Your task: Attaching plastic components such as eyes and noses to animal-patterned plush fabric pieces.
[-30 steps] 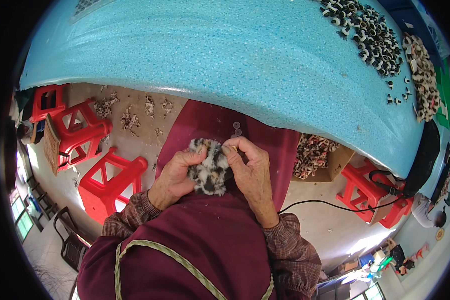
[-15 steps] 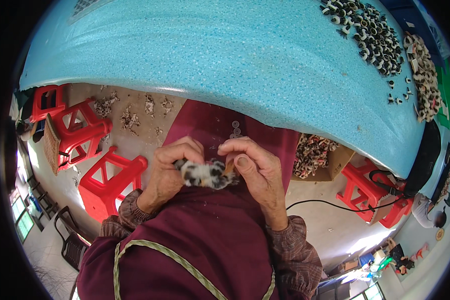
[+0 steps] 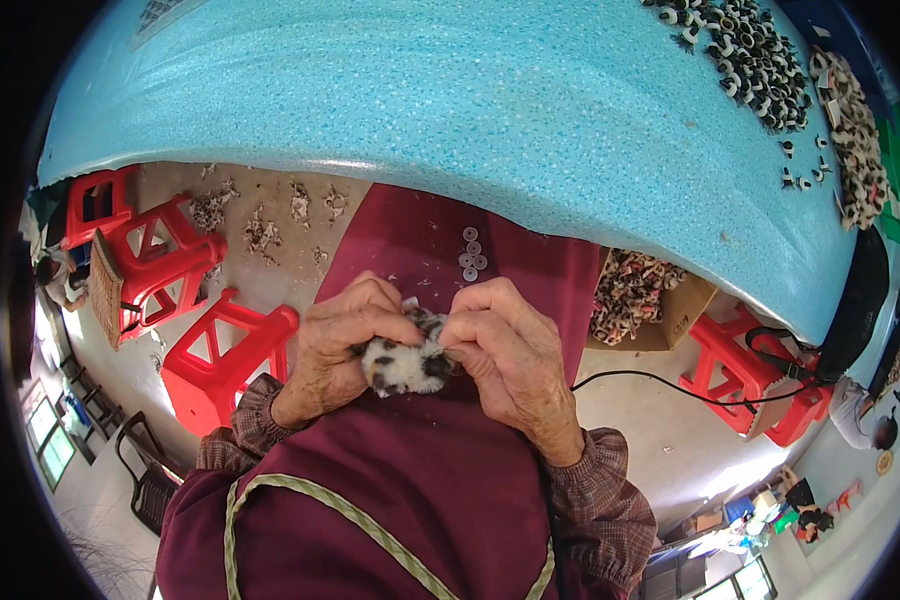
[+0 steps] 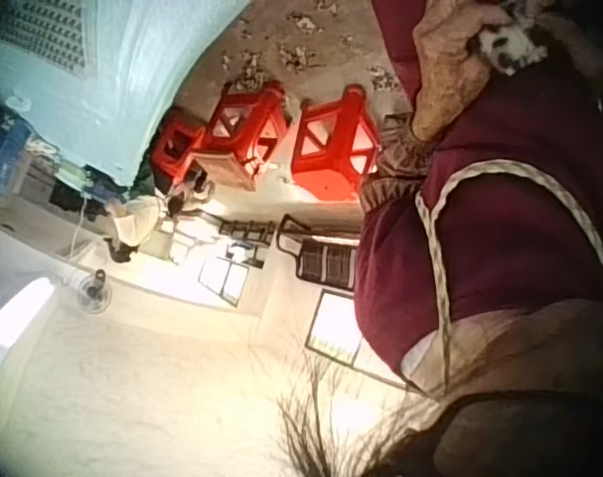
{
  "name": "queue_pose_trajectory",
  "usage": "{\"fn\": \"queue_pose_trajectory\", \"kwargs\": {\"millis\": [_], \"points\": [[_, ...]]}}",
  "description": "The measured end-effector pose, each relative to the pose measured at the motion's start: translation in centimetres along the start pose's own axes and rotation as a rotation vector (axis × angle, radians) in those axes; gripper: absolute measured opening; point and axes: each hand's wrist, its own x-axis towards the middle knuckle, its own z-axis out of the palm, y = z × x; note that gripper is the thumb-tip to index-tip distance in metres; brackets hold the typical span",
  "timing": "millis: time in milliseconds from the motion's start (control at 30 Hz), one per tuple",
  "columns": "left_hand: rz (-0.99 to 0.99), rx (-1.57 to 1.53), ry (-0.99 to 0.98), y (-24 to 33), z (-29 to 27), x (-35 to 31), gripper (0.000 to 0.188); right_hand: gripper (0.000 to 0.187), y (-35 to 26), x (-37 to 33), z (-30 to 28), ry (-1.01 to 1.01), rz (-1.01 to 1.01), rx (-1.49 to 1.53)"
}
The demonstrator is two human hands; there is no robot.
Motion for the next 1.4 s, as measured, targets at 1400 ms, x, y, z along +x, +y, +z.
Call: {"fn": "queue_pose_trajectory", "kwargs": {"millis": [1400], "points": [[-0.889, -1.207, 0.155, -0.4, 2.1, -0.1, 0.022, 0.024, 0.9, 0.5, 2.1, 0.214, 0.444, 0.371]]}}
